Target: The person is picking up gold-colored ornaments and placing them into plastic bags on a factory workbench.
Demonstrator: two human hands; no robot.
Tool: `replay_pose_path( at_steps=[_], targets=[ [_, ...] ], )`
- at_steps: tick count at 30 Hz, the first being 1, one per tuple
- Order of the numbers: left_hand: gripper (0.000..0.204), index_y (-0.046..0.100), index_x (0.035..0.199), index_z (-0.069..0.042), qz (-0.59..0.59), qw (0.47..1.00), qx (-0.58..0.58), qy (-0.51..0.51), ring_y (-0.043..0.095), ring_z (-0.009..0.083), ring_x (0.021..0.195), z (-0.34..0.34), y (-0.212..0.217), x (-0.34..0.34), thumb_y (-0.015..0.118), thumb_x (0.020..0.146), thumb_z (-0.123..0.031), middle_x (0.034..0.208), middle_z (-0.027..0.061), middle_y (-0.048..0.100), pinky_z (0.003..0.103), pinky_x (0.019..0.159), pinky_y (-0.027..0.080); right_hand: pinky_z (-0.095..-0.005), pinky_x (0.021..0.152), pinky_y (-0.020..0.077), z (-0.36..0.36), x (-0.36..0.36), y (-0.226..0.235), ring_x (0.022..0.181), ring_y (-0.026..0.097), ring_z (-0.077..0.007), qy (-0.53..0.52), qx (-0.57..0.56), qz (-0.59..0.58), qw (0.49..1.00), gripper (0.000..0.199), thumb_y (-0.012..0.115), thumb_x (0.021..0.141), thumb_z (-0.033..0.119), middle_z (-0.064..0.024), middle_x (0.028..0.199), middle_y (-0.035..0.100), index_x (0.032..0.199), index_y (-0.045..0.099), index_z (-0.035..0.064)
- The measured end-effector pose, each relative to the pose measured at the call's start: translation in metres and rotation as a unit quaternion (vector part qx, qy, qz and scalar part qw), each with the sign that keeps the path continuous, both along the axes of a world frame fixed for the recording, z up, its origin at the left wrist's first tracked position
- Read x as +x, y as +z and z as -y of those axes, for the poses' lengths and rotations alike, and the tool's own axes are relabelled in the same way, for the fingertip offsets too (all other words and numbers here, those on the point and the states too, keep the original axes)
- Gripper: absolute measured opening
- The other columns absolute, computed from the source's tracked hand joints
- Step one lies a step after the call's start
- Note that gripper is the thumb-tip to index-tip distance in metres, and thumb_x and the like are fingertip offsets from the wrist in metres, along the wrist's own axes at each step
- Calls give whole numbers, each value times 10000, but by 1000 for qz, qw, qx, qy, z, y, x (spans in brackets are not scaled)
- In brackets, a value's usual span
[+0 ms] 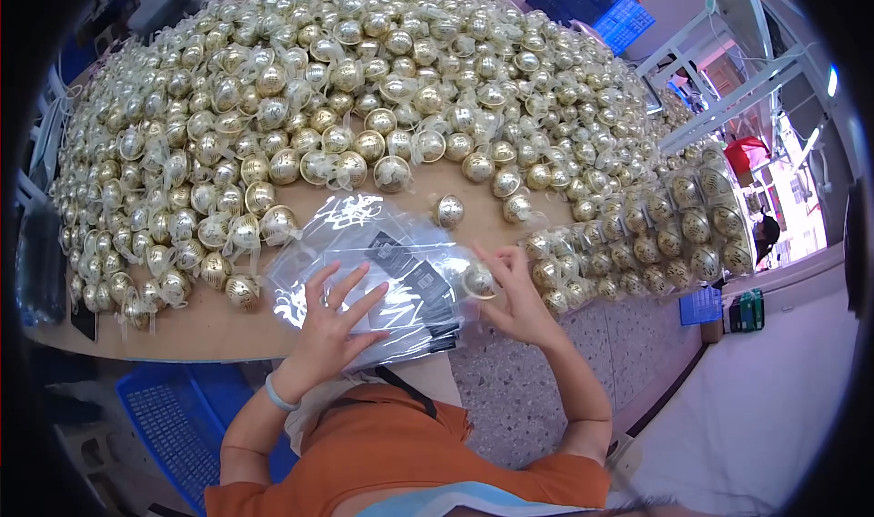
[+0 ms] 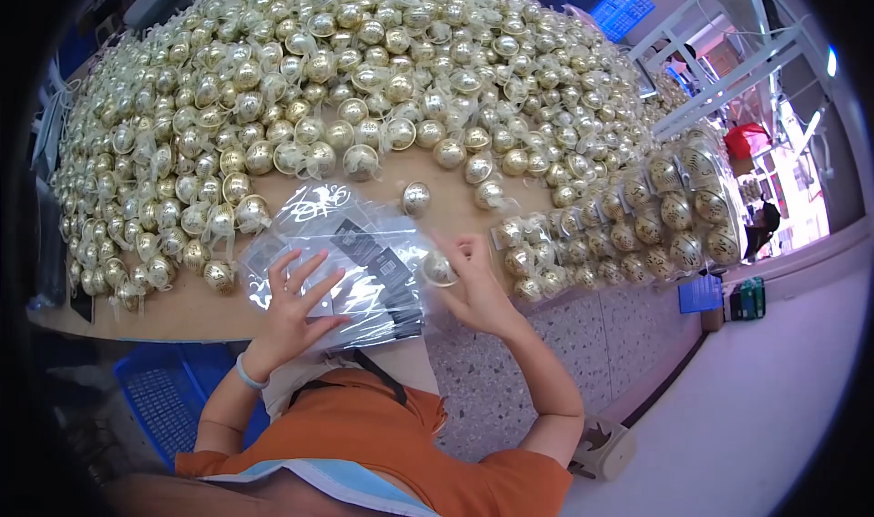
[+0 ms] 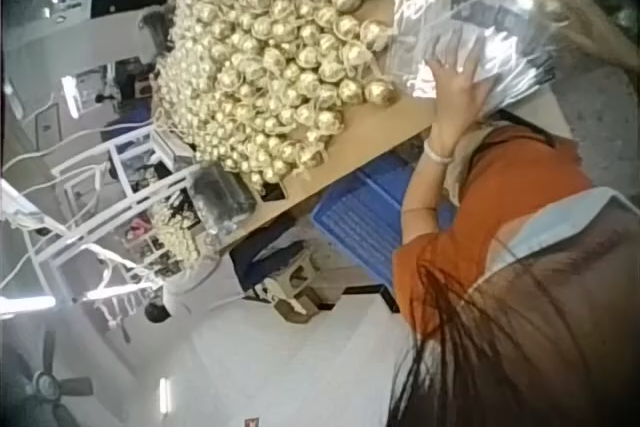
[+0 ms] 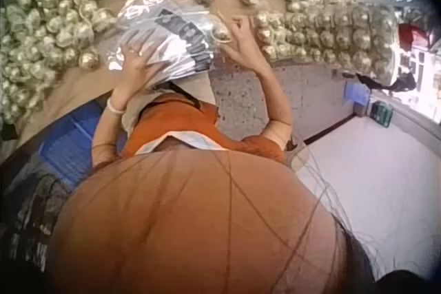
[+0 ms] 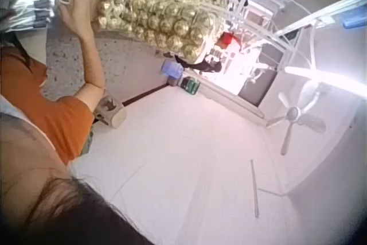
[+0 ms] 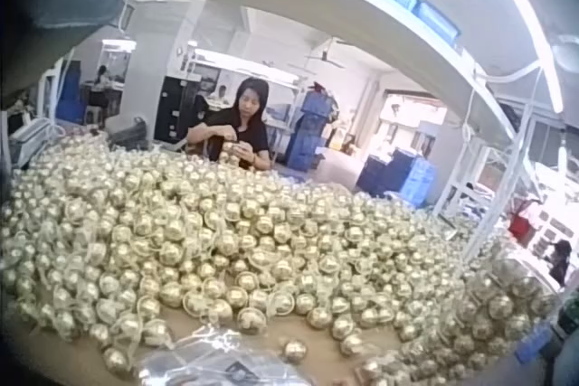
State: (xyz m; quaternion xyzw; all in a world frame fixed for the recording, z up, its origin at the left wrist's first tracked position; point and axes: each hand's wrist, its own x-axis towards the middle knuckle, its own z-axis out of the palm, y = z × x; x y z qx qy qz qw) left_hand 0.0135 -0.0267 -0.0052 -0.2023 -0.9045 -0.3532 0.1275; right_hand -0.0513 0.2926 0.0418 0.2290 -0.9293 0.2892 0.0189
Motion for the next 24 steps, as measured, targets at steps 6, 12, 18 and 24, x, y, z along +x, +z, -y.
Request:
replay_pose_path(
  at_steps=[6, 12, 18, 24],
  targets=[
    [752, 635, 1350, -194, 8, 998, 57, -9, 311, 375, 1395, 11, -7, 1, 906, 653, -270, 1499, 71, 485, 494, 1135, 328, -347, 1088, 406, -7, -15, 22, 1205, 568, -202, 94, -291, 407, 860, 773, 830, 798, 110, -82, 1247, 599, 1442, 419, -11],
    [808, 582, 1396, -119, 30, 994, 95, -49, 306, 351, 1427, 9, -7, 0, 879, 648, -191, 1503, 69, 488, 482, 1154, 317, -352, 1016, 458, 10, -14, 10, 1134, 597, -176, 139, -103, 331, 927, 637, 869, 755, 154, -66, 1239, 622, 1303, 568, 31],
    [884, 501, 1470, -126, 63, 991, 66, -95, 329, 361, 1403, 12, 0, -2, 869, 674, -235, 1529, 35, 458, 446, 1150, 341, -344, 979, 500, 73, -13, -12, 1198, 599, -187, 211, -12, 267, 940, 604, 788, 828, 112, -136, 1296, 615, 1372, 538, 31],
    [877, 476, 1482, -93, 23, 999, 14, -35, 319, 371, 1401, 5, -12, 5, 845, 687, -136, 1540, 44, 438, 451, 1158, 335, -293, 893, 562, 131, -20, -73, 986, 706, -166, 75, -271, 246, 928, 498, 764, 830, 63, -101, 1088, 734, 1310, 633, 35]
  ],
)
